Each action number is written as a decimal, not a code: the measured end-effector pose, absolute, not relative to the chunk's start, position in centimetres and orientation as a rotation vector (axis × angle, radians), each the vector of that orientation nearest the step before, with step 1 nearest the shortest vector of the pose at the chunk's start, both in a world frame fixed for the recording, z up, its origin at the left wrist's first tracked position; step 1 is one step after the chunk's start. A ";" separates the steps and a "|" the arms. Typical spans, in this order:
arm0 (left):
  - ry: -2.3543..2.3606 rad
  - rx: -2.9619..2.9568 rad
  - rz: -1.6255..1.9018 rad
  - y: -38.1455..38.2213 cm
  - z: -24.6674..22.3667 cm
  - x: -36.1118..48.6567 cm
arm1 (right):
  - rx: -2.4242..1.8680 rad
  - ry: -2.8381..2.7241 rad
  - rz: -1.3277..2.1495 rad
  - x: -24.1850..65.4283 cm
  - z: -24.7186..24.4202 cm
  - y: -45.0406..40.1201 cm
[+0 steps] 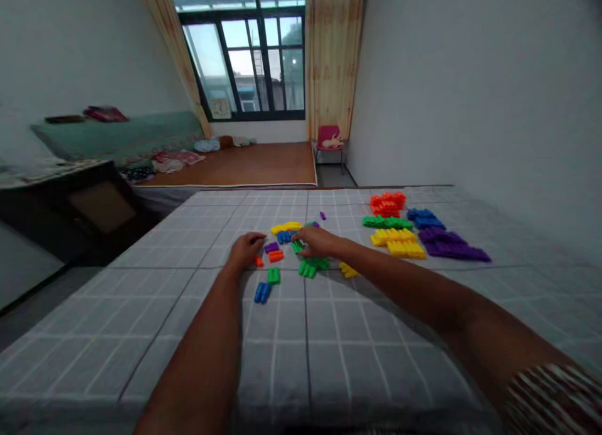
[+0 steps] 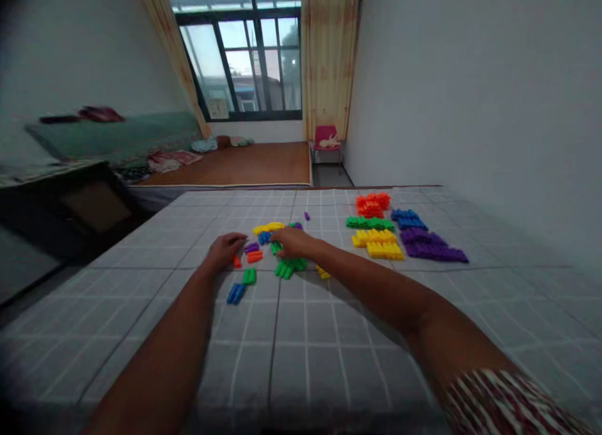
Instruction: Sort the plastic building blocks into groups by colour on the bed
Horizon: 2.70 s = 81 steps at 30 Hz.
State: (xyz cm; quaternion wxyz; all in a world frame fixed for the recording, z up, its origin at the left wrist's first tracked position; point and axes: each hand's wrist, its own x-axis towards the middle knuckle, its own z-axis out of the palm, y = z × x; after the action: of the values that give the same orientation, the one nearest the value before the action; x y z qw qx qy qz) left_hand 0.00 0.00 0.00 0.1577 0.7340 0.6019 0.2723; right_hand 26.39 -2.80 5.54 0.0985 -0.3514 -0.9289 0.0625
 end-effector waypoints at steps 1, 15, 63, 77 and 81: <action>1.715 2.107 0.780 0.0 0.0 -0.1 | -1.080 -2.712 0.200 28.0 5.9 -2.4; 1.800 2.110 0.750 0.6 0.1 -0.4 | -2.045 -2.398 0.058 53.4 8.2 1.3; 1.721 2.135 0.750 1.1 -0.4 -1.2 | -0.921 -2.887 0.375 31.8 7.3 -7.4; 1.788 2.137 0.696 0.8 0.3 -0.9 | -2.003 -2.283 0.179 57.8 6.8 -1.3; 1.795 2.122 0.726 0.2 0.5 -0.4 | -2.009 -2.302 0.211 57.9 6.2 -0.9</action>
State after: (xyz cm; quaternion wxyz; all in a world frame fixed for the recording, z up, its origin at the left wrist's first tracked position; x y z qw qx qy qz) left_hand -0.40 0.23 0.47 0.1342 0.7320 0.6192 0.2505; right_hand 57.93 -0.94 6.17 0.0394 -0.6556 -0.7510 0.0688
